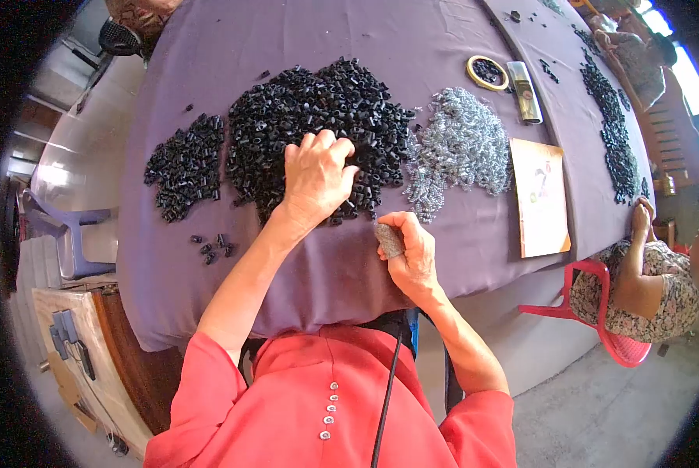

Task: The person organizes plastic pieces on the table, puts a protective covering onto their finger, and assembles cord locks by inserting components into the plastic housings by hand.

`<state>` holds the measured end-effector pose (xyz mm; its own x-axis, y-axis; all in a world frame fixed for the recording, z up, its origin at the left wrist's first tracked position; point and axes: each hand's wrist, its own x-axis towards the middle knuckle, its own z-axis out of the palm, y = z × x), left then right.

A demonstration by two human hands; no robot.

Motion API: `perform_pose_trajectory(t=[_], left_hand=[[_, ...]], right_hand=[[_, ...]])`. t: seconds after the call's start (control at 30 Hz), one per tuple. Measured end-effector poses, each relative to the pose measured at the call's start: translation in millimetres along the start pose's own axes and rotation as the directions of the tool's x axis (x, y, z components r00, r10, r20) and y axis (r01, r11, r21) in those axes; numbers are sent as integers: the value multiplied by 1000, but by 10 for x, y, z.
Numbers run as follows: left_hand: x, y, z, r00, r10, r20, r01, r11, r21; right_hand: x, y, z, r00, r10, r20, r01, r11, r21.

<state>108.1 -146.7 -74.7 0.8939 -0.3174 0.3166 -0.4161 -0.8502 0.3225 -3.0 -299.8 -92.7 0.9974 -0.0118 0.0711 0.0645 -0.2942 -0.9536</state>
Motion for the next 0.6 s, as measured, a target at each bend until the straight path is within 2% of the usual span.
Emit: perform_pose_trajectory(t=[0.17,0.43,0.53,0.6], left_hand=[[-46,-31,101,999,-9,-37,10,999,32],[-185,-301,11,990,-24,-140,-9,974,-227],[-161,-290,-41,993,-55,-106,20,951,-307],[-150,-243,-30,991,7,-135,-39,971,-237]], right_hand=[[-5,-12,-5,1000,-7,-6,6,1000,-9],[-5,-33,4,1000,-14,-8,14,1000,-5],[-7,-7,7,1000,-5,-10,5,1000,9],[-8,-11,10,1000,-11,-10,11,1000,7]])
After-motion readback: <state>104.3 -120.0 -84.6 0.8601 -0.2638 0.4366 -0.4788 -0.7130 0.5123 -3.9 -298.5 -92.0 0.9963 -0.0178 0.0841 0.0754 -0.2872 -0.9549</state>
